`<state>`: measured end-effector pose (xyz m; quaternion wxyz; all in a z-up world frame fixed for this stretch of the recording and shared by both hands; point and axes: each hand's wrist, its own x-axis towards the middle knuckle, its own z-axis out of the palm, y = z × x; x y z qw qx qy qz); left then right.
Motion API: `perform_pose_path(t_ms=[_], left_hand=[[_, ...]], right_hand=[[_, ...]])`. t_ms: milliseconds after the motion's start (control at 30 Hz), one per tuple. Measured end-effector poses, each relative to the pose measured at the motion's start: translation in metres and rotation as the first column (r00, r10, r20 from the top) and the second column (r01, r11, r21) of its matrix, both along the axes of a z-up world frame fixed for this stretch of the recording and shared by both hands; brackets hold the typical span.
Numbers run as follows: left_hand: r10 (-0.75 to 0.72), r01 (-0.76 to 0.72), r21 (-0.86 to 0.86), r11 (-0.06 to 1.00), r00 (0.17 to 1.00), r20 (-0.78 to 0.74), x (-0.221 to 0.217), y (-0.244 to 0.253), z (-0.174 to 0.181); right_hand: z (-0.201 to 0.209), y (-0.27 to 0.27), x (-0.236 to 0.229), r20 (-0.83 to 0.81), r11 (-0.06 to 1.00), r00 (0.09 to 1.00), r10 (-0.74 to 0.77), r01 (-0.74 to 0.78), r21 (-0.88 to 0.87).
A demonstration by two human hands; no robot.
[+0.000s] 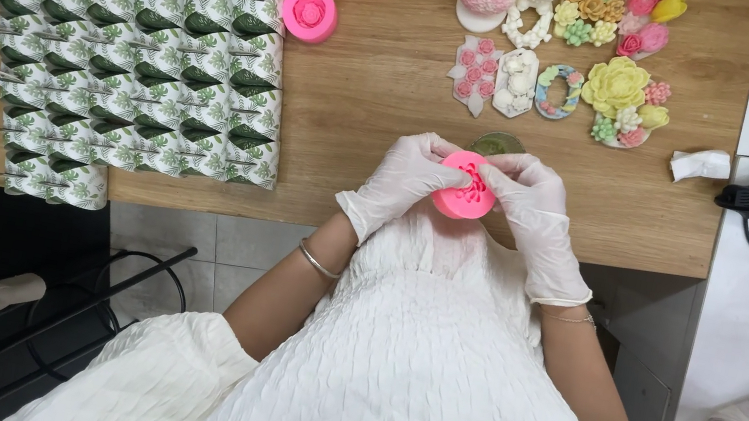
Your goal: Sort and organize various silicone candle molds on shelves and a workbench.
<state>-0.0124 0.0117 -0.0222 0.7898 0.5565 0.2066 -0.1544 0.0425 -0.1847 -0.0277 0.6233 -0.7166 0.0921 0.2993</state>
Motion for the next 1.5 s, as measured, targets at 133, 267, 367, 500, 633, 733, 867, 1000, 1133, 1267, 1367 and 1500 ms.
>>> perform_pose_path(t_ms=[133, 267, 367, 500, 633, 733, 867, 1000, 1133, 1267, 1367, 1500], left_hand=[[-0.024, 0.025, -0.057, 0.998, 1.000, 0.008, -0.001, -0.003, -0.009], [-0.018, 0.019, -0.020, 1.000, 1.000, 0.017, 0.003, -0.004, 0.001], [-0.018, 0.019, -0.011, 1.000, 1.000, 0.014, 0.003, -0.002, -0.003], [-0.004, 0.005, -0.019, 1.000, 1.000, 0.024, 0.002, 0.002, -0.005], [-0.029, 0.029, -0.037, 0.999, 1.000, 0.003, 0.002, 0.000, -0.005], [0.005, -0.002, -0.120, 0.993, 1.000, 0.029, 0.003, 0.001, -0.002], [0.089, -0.092, -0.107, 0.990, 0.995, -0.038, 0.006, 0.019, -0.018], [0.374, -0.383, -0.121, 0.916, 0.923, -0.091, 0.010, 0.052, -0.038], [0.688, -0.735, -0.236, 0.636, 0.679, -0.257, 0.011, 0.092, -0.096], [0.651, -0.837, -0.382, 0.392, 0.545, -0.528, 0.009, 0.129, -0.201], [0.669, -0.861, -0.397, 0.317, 0.500, -0.550, 0.018, 0.148, -0.265], [0.736, -0.885, -0.257, 0.389, 0.466, -0.491, 0.063, 0.154, -0.273]], right_hand=[[-0.038, -0.012, -0.003, 0.200, 0.997, 0.978, 0.060, -0.050, -0.057], [-0.044, -0.012, 0.001, 0.237, 0.999, 0.971, 0.003, -0.013, 0.040], [-0.026, -0.010, 0.006, 0.064, 0.988, 0.994, -0.094, 0.085, 0.127], [-0.002, -0.003, 0.004, 0.007, 0.997, 0.999, -0.033, 0.033, 0.067], [-0.021, -0.007, 0.000, 0.004, 0.999, 1.000, 0.003, -0.003, 0.050], [-0.023, -0.008, 0.006, -0.028, 0.999, 0.998, -0.048, 0.049, 0.018], [-0.015, -0.013, 0.002, 0.192, 0.997, 0.981, 0.036, -0.021, -0.078], [0.035, -0.008, 0.003, 0.412, 0.952, 0.879, 0.241, -0.131, -0.278], [0.030, -0.012, 0.007, 0.372, 0.938, 0.895, 0.244, -0.121, -0.324], [0.030, -0.023, 0.010, 0.626, 0.962, 0.736, 0.258, -0.139, -0.233], [0.033, -0.031, 0.008, 0.585, 0.957, 0.768, 0.260, -0.127, -0.259], [0.033, -0.043, 0.006, 0.493, 0.952, 0.840, 0.227, -0.085, -0.294]])
